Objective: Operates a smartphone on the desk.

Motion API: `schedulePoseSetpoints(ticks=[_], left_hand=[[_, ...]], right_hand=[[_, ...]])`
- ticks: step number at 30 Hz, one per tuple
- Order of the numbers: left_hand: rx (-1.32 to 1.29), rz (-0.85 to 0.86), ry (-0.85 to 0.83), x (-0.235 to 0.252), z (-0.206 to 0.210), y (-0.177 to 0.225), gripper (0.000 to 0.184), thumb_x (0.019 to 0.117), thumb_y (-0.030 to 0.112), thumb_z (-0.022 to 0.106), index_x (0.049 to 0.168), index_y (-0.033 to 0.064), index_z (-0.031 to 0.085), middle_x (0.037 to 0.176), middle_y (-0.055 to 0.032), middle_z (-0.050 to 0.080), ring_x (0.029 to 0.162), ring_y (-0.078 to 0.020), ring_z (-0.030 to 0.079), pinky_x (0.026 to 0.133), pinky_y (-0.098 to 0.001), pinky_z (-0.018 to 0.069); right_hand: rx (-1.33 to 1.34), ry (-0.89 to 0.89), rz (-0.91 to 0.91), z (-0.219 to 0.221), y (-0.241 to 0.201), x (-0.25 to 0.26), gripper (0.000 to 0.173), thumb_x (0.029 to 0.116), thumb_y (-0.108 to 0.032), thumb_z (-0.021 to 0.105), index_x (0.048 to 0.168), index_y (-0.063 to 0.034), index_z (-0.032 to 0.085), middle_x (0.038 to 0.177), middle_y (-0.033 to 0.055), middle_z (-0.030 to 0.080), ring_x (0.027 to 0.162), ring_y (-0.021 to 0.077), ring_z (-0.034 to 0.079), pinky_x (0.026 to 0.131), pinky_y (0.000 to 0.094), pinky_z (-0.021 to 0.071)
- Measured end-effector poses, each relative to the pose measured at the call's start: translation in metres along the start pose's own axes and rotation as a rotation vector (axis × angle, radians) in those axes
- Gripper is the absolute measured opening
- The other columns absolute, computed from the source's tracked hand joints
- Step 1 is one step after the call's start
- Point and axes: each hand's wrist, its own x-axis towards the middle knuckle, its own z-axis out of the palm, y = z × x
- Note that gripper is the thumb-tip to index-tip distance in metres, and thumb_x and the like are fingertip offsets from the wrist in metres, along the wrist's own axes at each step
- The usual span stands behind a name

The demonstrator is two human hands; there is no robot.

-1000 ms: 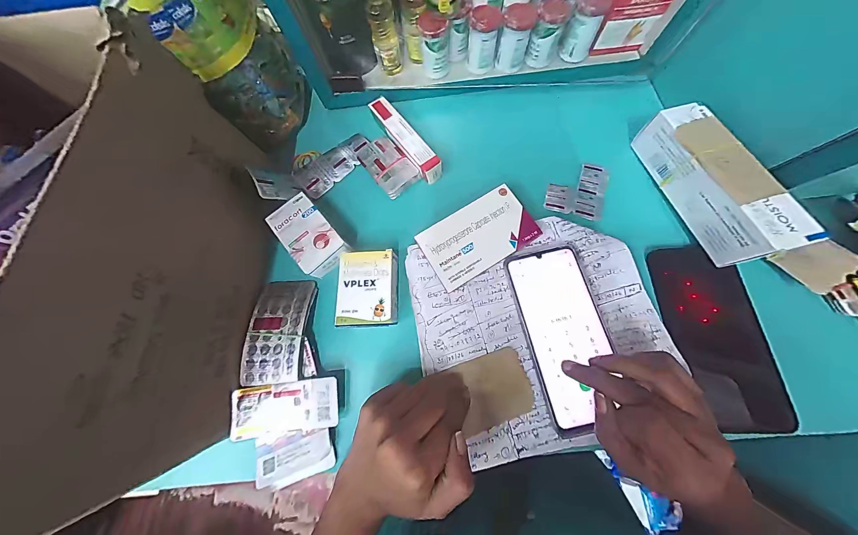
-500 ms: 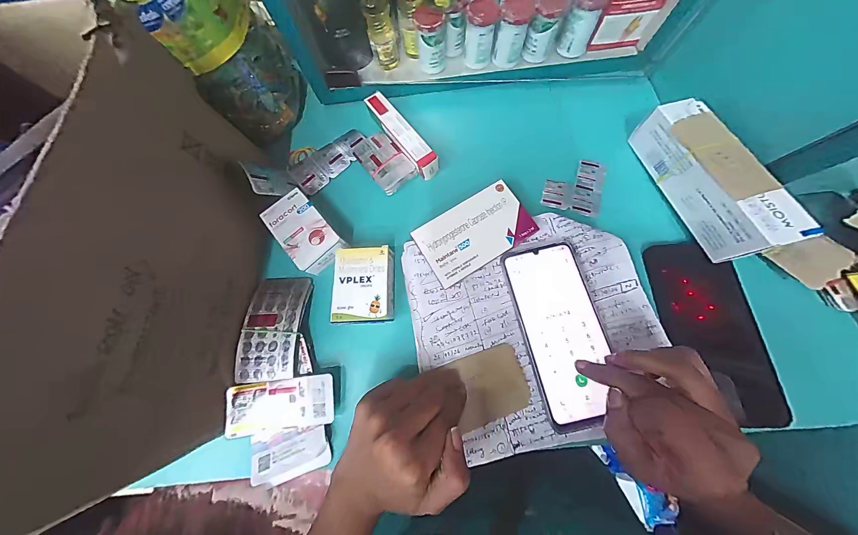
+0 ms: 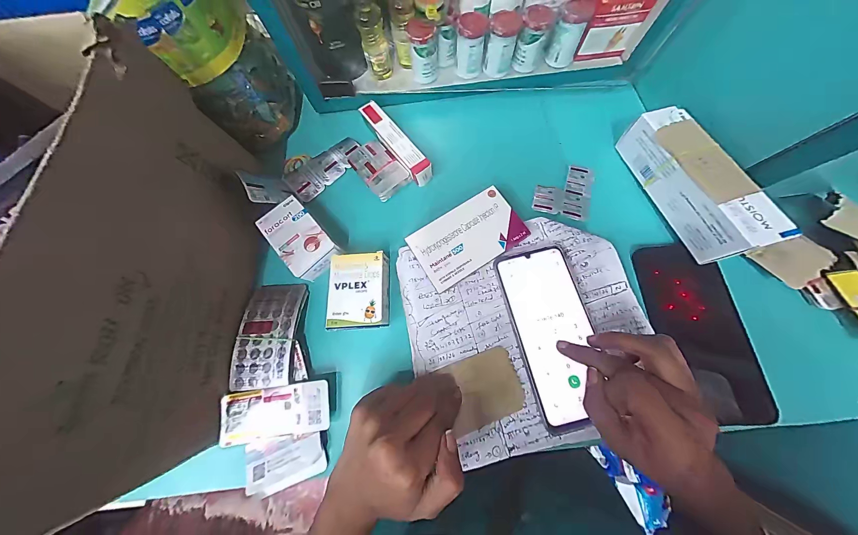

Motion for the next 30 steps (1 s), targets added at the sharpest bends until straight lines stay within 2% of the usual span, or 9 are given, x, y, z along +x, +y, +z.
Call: schedulePoseSetpoints(ticks=[5,7,9,12,14,20,26,27,30], left_hand=[[0.005,0.0,0.001,0.001,0.0,0.0,0.049,0.1042,0.028,0.032,0.081,0.0073,0.07,0.076,-0.006,0.072,0.072,-0.0144,0.067,0.062,-0.0262,0.0488],[0.001,0.002,0.001,0.001,0.0,0.0,0.049,0.1041,0.027,0.032,0.081,0.0071,0.07,0.078,-0.0063,0.073,0.075,-0.0143,0.068,0.063,-0.0262,0.0498],[-0.002,0.007,0.001,0.001,0.0,0.0,0.049,0.1042,0.027,0.032,0.081,0.0071,0.07,0.078,-0.0065,0.074,0.075,-0.0144,0.069,0.064,-0.026,0.0504],[0.0,0.008,0.002,0.001,0.0,0.0,0.049,0.1043,0.027,0.032,0.081,0.0071,0.07,0.076,-0.0058,0.072,0.071,-0.0144,0.066,0.061,-0.0261,0.0484],[0.012,0.001,0.006,0.0,0.0,0.0,0.048,0.1041,0.028,0.033,0.082,0.0073,0.07,0.074,-0.0054,0.071,0.07,-0.0143,0.067,0.062,-0.0265,0.0498],[0.015,0.005,0.005,0.001,0.0,0.0,0.046,0.1036,0.027,0.034,0.082,0.0075,0.07,0.073,-0.0049,0.07,0.068,-0.0141,0.065,0.059,-0.0264,0.0484],[0.018,0.008,0.011,0.001,0.0,0.001,0.049,0.1033,0.027,0.034,0.082,0.0061,0.073,0.07,-0.0052,0.069,0.065,-0.0149,0.064,0.058,-0.0269,0.0483],[0.017,0.019,0.034,0.0,-0.001,0.002,0.048,0.1034,0.028,0.034,0.079,0.0064,0.071,0.066,-0.0044,0.065,0.061,-0.0147,0.061,0.055,-0.0266,0.0458],[0.024,0.06,0.121,-0.005,-0.003,0.004,0.045,0.1062,0.03,0.035,0.069,0.0118,0.054,0.057,0.0006,0.043,0.051,-0.0124,0.042,0.05,-0.0242,0.0347]], right_hand=[[0.014,-0.115,-0.078,0.001,0.002,0.0,0.015,0.1035,-0.015,0.048,0.088,-0.0168,0.048,0.115,-0.0022,0.075,0.115,0.016,0.06,0.094,0.0303,0.0376],[0.018,-0.127,-0.098,0.001,0.002,-0.001,0.015,0.1035,-0.015,0.048,0.089,-0.0172,0.048,0.117,-0.0029,0.074,0.117,0.0163,0.059,0.094,0.0316,0.0372],[0.032,-0.056,-0.092,0.0,0.001,-0.002,0.015,0.1021,-0.013,0.049,0.088,-0.0168,0.048,0.11,-0.0029,0.075,0.113,0.0146,0.06,0.094,0.0302,0.0382],[0.061,0.083,-0.072,-0.004,-0.001,-0.004,0.017,0.0986,-0.012,0.052,0.082,-0.0161,0.048,0.089,-0.0015,0.071,0.097,0.0129,0.063,0.091,0.0281,0.0423],[0.065,0.101,-0.07,-0.007,-0.001,-0.007,0.018,0.0967,-0.013,0.052,0.08,-0.0169,0.046,0.082,-0.0015,0.068,0.092,0.0127,0.063,0.09,0.0281,0.0426],[0.058,0.091,-0.09,-0.008,-0.001,-0.009,0.02,0.0963,-0.014,0.052,0.078,-0.0168,0.045,0.078,-0.0009,0.066,0.088,0.0131,0.063,0.087,0.0277,0.044],[0.06,0.06,-0.096,-0.008,-0.001,-0.007,0.019,0.0977,-0.015,0.052,0.08,-0.0164,0.046,0.082,-0.0005,0.068,0.09,0.0131,0.063,0.088,0.0282,0.0436],[0.06,0.061,-0.096,-0.008,-0.001,-0.007,0.019,0.0977,-0.014,0.052,0.08,-0.0161,0.046,0.081,-0.0002,0.068,0.09,0.0134,0.063,0.088,0.0286,0.0438],[0.066,0.059,-0.085,-0.007,0.0,-0.008,0.018,0.0973,-0.013,0.052,0.08,-0.0158,0.047,0.082,-0.0006,0.068,0.091,0.0131,0.063,0.089,0.0279,0.0437]])
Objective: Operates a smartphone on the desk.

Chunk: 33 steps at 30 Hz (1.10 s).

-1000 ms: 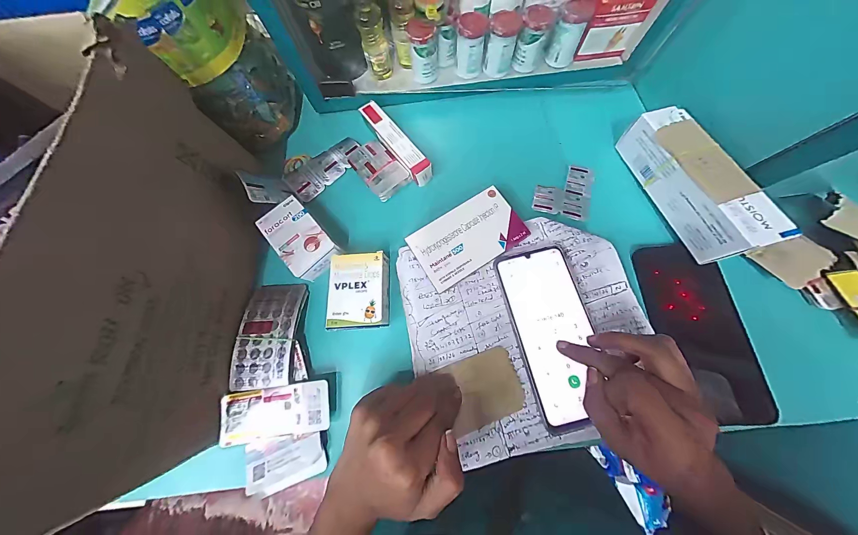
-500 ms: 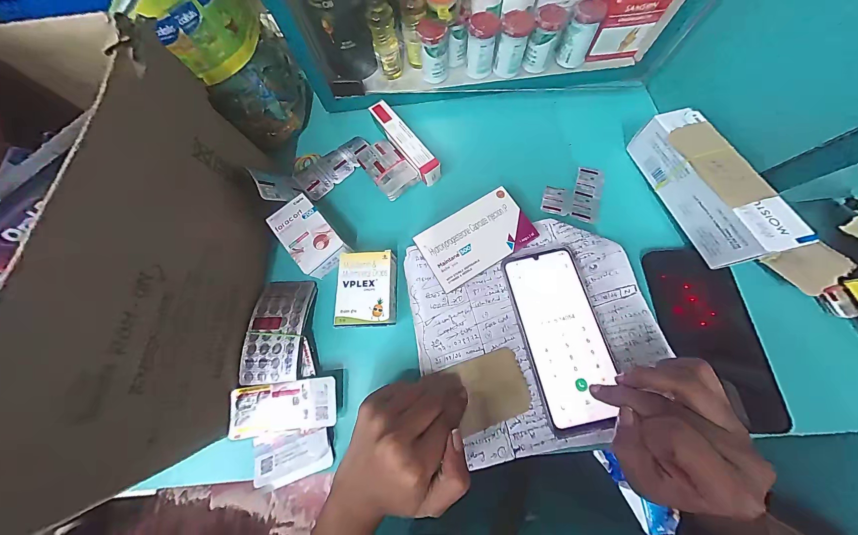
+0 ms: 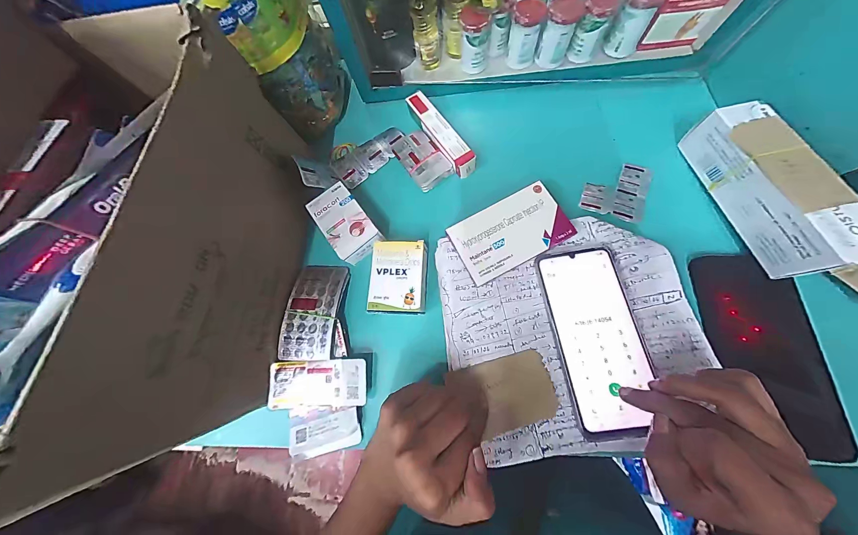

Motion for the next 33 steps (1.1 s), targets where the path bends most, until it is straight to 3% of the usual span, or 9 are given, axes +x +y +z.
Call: schedulePoseSetpoints(ticks=[7,12,16,21,33], left_hand=[[0.018,-0.012,0.044,-0.0035,0.0013,-0.0011,0.045,0.1055,0.029,0.036,0.074,0.0093,0.062,0.056,0.0011,0.042,0.051,-0.0116,0.04,0.05,-0.024,0.0323],[0.017,-0.021,0.029,-0.0013,0.0016,-0.0011,0.046,0.106,0.03,0.034,0.069,0.0122,0.054,0.055,0.0016,0.039,0.05,-0.0114,0.039,0.049,-0.0241,0.0324],[-0.015,-0.039,0.001,-0.0006,0.0009,-0.0006,0.05,0.1067,0.033,0.033,0.078,0.0099,0.066,0.056,0.0011,0.042,0.051,-0.0118,0.04,0.05,-0.0242,0.0325],[-0.008,-0.029,-0.027,0.0002,0.0011,-0.0012,0.047,0.1068,0.032,0.033,0.075,0.0115,0.061,0.056,0.0018,0.04,0.051,-0.0114,0.038,0.05,-0.0241,0.0306],[-0.035,-0.015,-0.03,-0.0004,0.0026,-0.0025,0.045,0.1047,0.028,0.036,0.076,0.0088,0.065,0.055,0.0009,0.042,0.05,-0.0123,0.041,0.049,-0.0247,0.0327]], right_hand=[[0.001,0.0,-0.001,-0.0007,-0.0003,0.0004,0.019,0.0974,-0.014,0.052,0.08,-0.0162,0.046,0.082,-0.0001,0.068,0.091,0.0135,0.063,0.088,0.0278,0.0439],[0.0,0.008,-0.002,-0.0003,-0.0004,0.0002,0.018,0.097,-0.014,0.053,0.08,-0.0173,0.046,0.083,-0.0014,0.069,0.091,0.013,0.063,0.087,0.0275,0.0449],[-0.023,0.025,-0.016,0.0013,-0.0019,0.0008,0.017,0.0971,-0.012,0.052,0.082,-0.0172,0.047,0.082,-0.0015,0.068,0.09,0.013,0.063,0.087,0.028,0.0448],[-0.026,0.033,-0.018,0.0019,-0.0022,0.0011,0.018,0.0972,-0.012,0.053,0.081,-0.017,0.047,0.082,-0.0015,0.069,0.09,0.0128,0.063,0.085,0.0274,0.0453],[0.002,-0.008,-0.012,-0.0007,-0.001,0.0011,0.017,0.0969,-0.013,0.052,0.081,-0.0166,0.047,0.083,-0.0011,0.068,0.09,0.0133,0.063,0.087,0.0279,0.0447]])
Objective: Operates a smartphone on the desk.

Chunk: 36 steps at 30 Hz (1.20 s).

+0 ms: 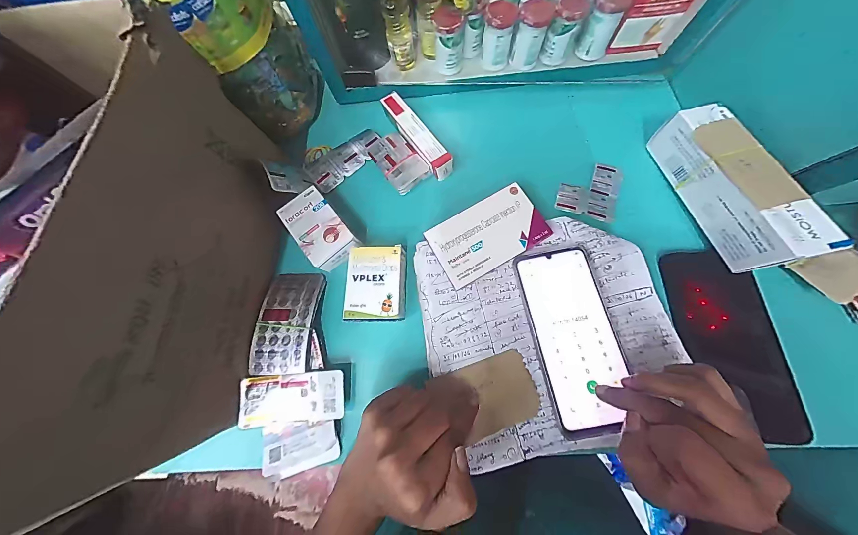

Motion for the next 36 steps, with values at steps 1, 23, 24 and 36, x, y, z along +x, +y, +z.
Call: schedulePoseSetpoints(ticks=[1,23,24,36], left_hand=[[0.002,0.001,0.0,0.0,-0.0002,0.0001,0.045,0.1045,0.028,0.036,0.076,0.0088,0.065,0.055,0.001,0.043,0.05,-0.0122,0.041,0.049,-0.0246,0.033],[0.012,-0.001,-0.075,0.0038,-0.0021,0.0005,0.053,0.1042,0.032,0.031,0.095,0.0054,0.077,0.056,-0.0008,0.051,0.05,-0.0138,0.044,0.049,-0.0268,0.0334],[0.013,-0.002,-0.076,0.004,-0.0024,0.0005,0.053,0.1042,0.032,0.032,0.094,0.0055,0.076,0.057,-0.001,0.052,0.051,-0.0139,0.045,0.049,-0.0269,0.0339],[0.026,-0.018,-0.102,0.0046,-0.0026,0.0003,0.054,0.1047,0.032,0.03,0.094,0.0073,0.076,0.064,-0.0017,0.062,0.056,-0.0138,0.052,0.052,-0.027,0.0372]], right_hand=[[0.004,-0.004,0.003,-0.0003,0.0,0.0001,0.017,0.0971,-0.014,0.052,0.081,-0.0167,0.047,0.083,-0.0013,0.068,0.091,0.013,0.063,0.088,0.0275,0.0444],[-0.009,0.012,0.017,-0.001,-0.0016,-0.0014,0.016,0.0969,-0.013,0.053,0.082,-0.0168,0.047,0.085,-0.0016,0.068,0.093,0.0129,0.063,0.088,0.0275,0.0448],[-0.007,0.009,0.019,-0.0012,-0.0018,-0.0013,0.016,0.0969,-0.013,0.054,0.082,-0.0167,0.048,0.086,-0.0018,0.068,0.093,0.0128,0.063,0.088,0.0276,0.045],[-0.008,0.014,0.013,-0.0023,-0.0012,-0.0024,0.018,0.0972,-0.013,0.053,0.081,-0.017,0.046,0.086,-0.0017,0.068,0.093,0.0131,0.063,0.088,0.0273,0.0453]])
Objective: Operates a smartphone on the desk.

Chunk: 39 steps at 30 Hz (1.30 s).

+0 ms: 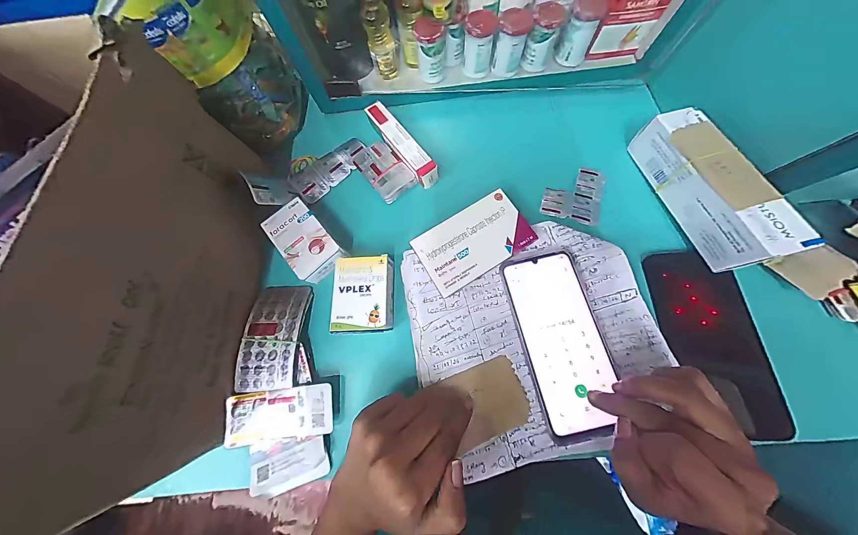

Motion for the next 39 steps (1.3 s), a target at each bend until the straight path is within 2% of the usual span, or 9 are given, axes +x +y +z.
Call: schedulePoseSetpoints(ticks=[3,6,12,18,21,29,34,36,39], left_hand=[[-0.009,-0.002,0.01,-0.0004,0.0007,0.0001,0.055,0.1052,0.032,0.029,0.092,0.0067,0.076,0.059,-0.0011,0.055,0.053,-0.014,0.047,0.05,-0.0267,0.0346],[-0.003,0.002,0.012,-0.0003,0.0002,0.0,0.054,0.1054,0.032,0.028,0.092,0.0075,0.075,0.064,-0.0015,0.063,0.057,-0.0133,0.053,0.053,-0.0263,0.0396],[-0.011,0.0,0.015,-0.0009,0.0007,-0.0006,0.054,0.1045,0.031,0.03,0.094,0.0071,0.076,0.06,-0.0004,0.057,0.053,-0.0137,0.048,0.051,-0.0262,0.0356],[-0.012,0.0,0.009,-0.0006,0.0003,0.0004,0.055,0.1049,0.033,0.03,0.098,0.006,0.077,0.059,-0.0009,0.056,0.052,-0.0141,0.047,0.05,-0.0269,0.0356],[-0.007,0.008,0.004,-0.0007,0.0003,0.0007,0.055,0.1045,0.034,0.03,0.099,0.0057,0.077,0.06,-0.0009,0.058,0.053,-0.0142,0.049,0.051,-0.027,0.0369],[-0.005,0.009,-0.016,0.0006,0.0014,0.0011,0.056,0.1046,0.038,0.032,0.1,0.0057,0.077,0.058,-0.0006,0.055,0.052,-0.0136,0.047,0.05,-0.0266,0.0351],[-0.023,0.0,-0.026,0.0005,0.0022,0.001,0.055,0.1044,0.039,0.033,0.099,0.0056,0.077,0.065,-0.0031,0.063,0.059,-0.0146,0.057,0.053,-0.0272,0.0407],[-0.028,-0.001,-0.046,0.0,0.0013,0.0011,0.054,0.1046,0.039,0.033,0.099,0.0061,0.076,0.075,-0.0048,0.072,0.07,-0.0144,0.066,0.06,-0.0274,0.0475],[-0.022,0.002,-0.049,-0.0004,0.002,0.0004,0.054,0.1049,0.038,0.032,0.101,0.0064,0.076,0.078,-0.005,0.073,0.074,-0.0141,0.067,0.061,-0.0272,0.0474]], right_hand=[[-0.001,-0.012,-0.001,-0.0006,0.0,0.0001,0.017,0.0973,-0.014,0.053,0.082,-0.0168,0.047,0.086,-0.0012,0.068,0.092,0.0133,0.062,0.088,0.0275,0.045],[-0.008,0.0,-0.008,0.0004,0.0004,-0.0003,0.017,0.098,-0.015,0.053,0.082,-0.0166,0.047,0.085,-0.0009,0.068,0.092,0.0135,0.062,0.087,0.0278,0.0441],[-0.011,0.002,-0.005,0.001,-0.0002,0.0001,0.018,0.0982,-0.014,0.052,0.081,-0.0166,0.047,0.084,-0.0011,0.068,0.091,0.0136,0.062,0.087,0.0274,0.0445],[-0.007,-0.005,-0.001,0.0005,0.0,0.0,0.018,0.0986,-0.015,0.052,0.081,-0.0166,0.047,0.084,-0.0014,0.067,0.092,0.013,0.062,0.088,0.0271,0.0443],[-0.002,-0.006,-0.001,0.0004,0.0,0.0002,0.019,0.0986,-0.015,0.052,0.081,-0.0165,0.047,0.084,-0.0014,0.068,0.093,0.013,0.062,0.089,0.0271,0.0443],[0.003,0.007,0.012,0.0007,-0.0002,-0.0009,0.019,0.0983,-0.014,0.052,0.081,-0.0168,0.046,0.086,-0.0023,0.069,0.094,0.0118,0.063,0.089,0.0272,0.0445],[0.011,0.006,0.009,0.0003,-0.0003,-0.0005,0.018,0.0978,-0.015,0.053,0.081,-0.017,0.046,0.085,-0.0018,0.068,0.093,0.0125,0.063,0.089,0.0273,0.0451],[0.018,0.004,0.018,-0.0001,0.0002,-0.0001,0.016,0.0977,-0.015,0.053,0.082,-0.0172,0.047,0.085,-0.0021,0.068,0.092,0.0121,0.063,0.088,0.0266,0.0451],[0.025,0.025,0.024,0.0006,0.0005,0.0009,0.017,0.0969,-0.014,0.053,0.081,-0.0174,0.047,0.083,-0.0025,0.068,0.09,0.0117,0.063,0.087,0.0263,0.0461]])
